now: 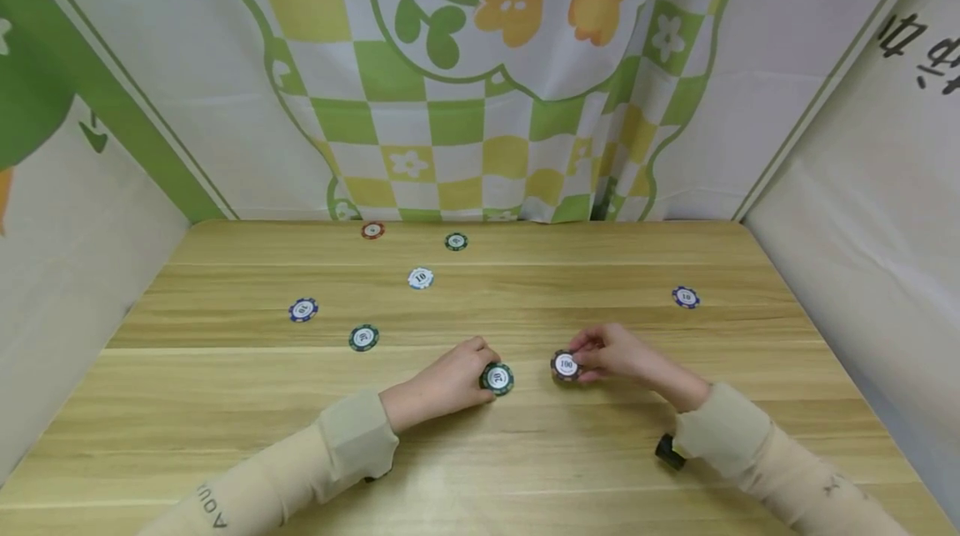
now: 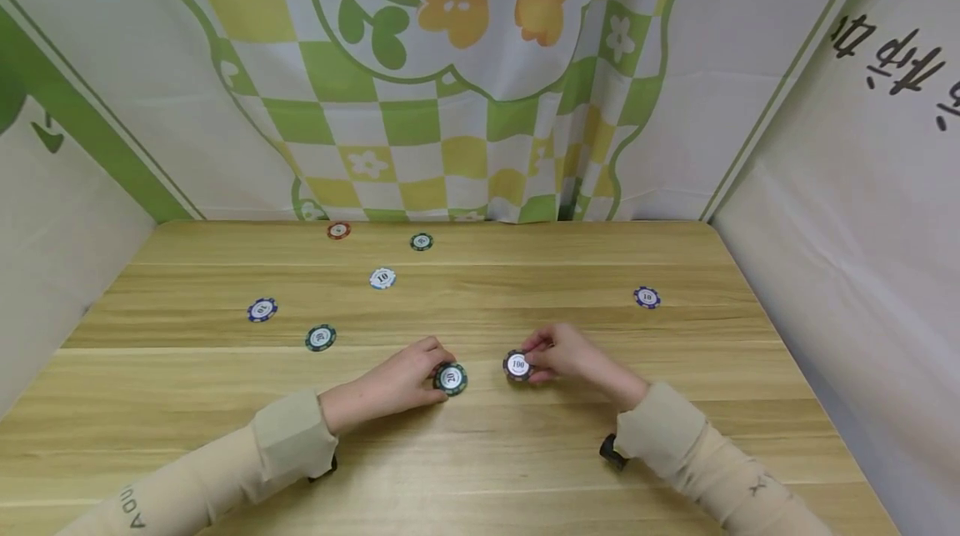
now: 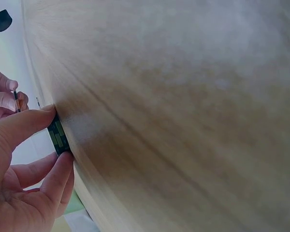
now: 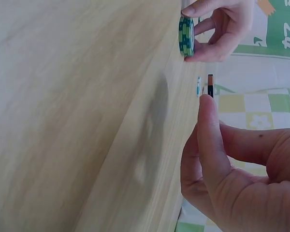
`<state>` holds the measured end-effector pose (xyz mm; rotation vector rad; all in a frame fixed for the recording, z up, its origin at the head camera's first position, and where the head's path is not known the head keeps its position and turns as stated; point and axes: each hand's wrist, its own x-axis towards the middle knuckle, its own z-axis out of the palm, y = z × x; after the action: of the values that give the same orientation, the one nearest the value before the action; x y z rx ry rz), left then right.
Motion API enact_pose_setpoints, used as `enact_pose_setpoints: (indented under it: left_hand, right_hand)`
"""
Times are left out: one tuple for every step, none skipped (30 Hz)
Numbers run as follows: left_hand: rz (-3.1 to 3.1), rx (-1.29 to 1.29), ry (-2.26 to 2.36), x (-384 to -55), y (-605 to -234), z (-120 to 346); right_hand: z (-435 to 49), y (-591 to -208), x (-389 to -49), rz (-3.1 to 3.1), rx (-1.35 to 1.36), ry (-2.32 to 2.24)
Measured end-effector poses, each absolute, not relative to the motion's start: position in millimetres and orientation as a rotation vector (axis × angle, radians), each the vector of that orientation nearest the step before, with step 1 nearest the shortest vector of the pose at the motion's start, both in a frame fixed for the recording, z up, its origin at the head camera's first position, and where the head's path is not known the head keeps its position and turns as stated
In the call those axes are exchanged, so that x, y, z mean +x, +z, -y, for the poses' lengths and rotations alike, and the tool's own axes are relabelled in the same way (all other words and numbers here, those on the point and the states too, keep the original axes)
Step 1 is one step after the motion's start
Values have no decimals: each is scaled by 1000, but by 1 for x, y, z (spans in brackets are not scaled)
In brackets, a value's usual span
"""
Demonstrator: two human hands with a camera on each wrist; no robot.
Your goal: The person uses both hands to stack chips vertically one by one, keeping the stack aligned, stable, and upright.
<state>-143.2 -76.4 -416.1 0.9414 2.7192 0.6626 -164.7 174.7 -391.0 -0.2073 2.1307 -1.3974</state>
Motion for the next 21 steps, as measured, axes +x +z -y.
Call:
enact_pose_setpoints:
  left_hand:
    - [-2719, 938, 659, -144, -416, 77]
    - [-2719, 935, 655, -144, -417, 77]
    - [-2719, 931, 650, -144, -417, 77]
    - [-2719, 929, 645, -145, -417, 77]
    - [-2717, 927, 646, -145, -417, 77]
    - [-2716, 926, 644, -145, -418, 77]
    - [-2716, 925, 645, -145, -418, 77]
    - [-2716, 925, 646, -145, -418, 77]
    - [-2716, 925, 647, -145, -418, 77]
    - [-2716, 925, 649, -144, -418, 76]
    - [-2716, 925, 651, -144, -418, 76]
    - [-2716, 925, 650, -144, -418, 76]
    - [-2716, 926, 651, -144, -418, 76]
    - [-2715, 925, 650, -144, -418, 76]
    - [-2714, 923, 653, -144, -418, 76]
    - [-2714, 922, 654, -144, -417, 76]
    - [-2713, 922, 653, -144, -417, 76]
    - [-2714, 922, 653, -144, -417, 76]
    - [-2715, 922, 654, -144, -416, 76]
    - [-2717, 923, 654, -144, -416, 76]
    - [-2718, 928, 654, -144, -416, 76]
  right_hand:
    - [-173, -391, -165, -2129, -209, -1403]
    - [-171, -392, -165, -2129, -211, -1406]
    - [-169, -392, -165, -2127, -213, -1411]
    - [-167, -393, -166, -2125, -217, -1416]
    - [-165, -394, -166, -2122, -216, -1423]
    - [-163, -394, -166, -2119, -213, -1428]
    - [-161, -395, -166, -2117, -210, -1431]
    - [-159, -395, -166, -2115, -206, -1436]
    - [-157, -395, -166, -2113, -205, -1437]
    - [-155, -395, -166, -2114, -205, -1434]
    - [-153, -395, -166, -2116, -206, -1430]
    - [-151, -395, -167, -2118, -203, -1428]
    - [-149, -395, -167, -2121, -205, -1423]
    - [-147, -395, -167, -2124, -204, -1418]
    - [-146, -394, -167, -2126, -206, -1412]
    - [-144, -394, -167, -2126, -204, -1412]
    - [-142, -395, -168, -2124, -200, -1415]
    - [-140, -395, -168, -2118, -199, -1423]
    - [-139, -395, -168, -2112, -204, -1428]
    - [-138, -396, -168, -2104, -204, -1438]
    - [-136, -396, -168, -2096, -206, -1448]
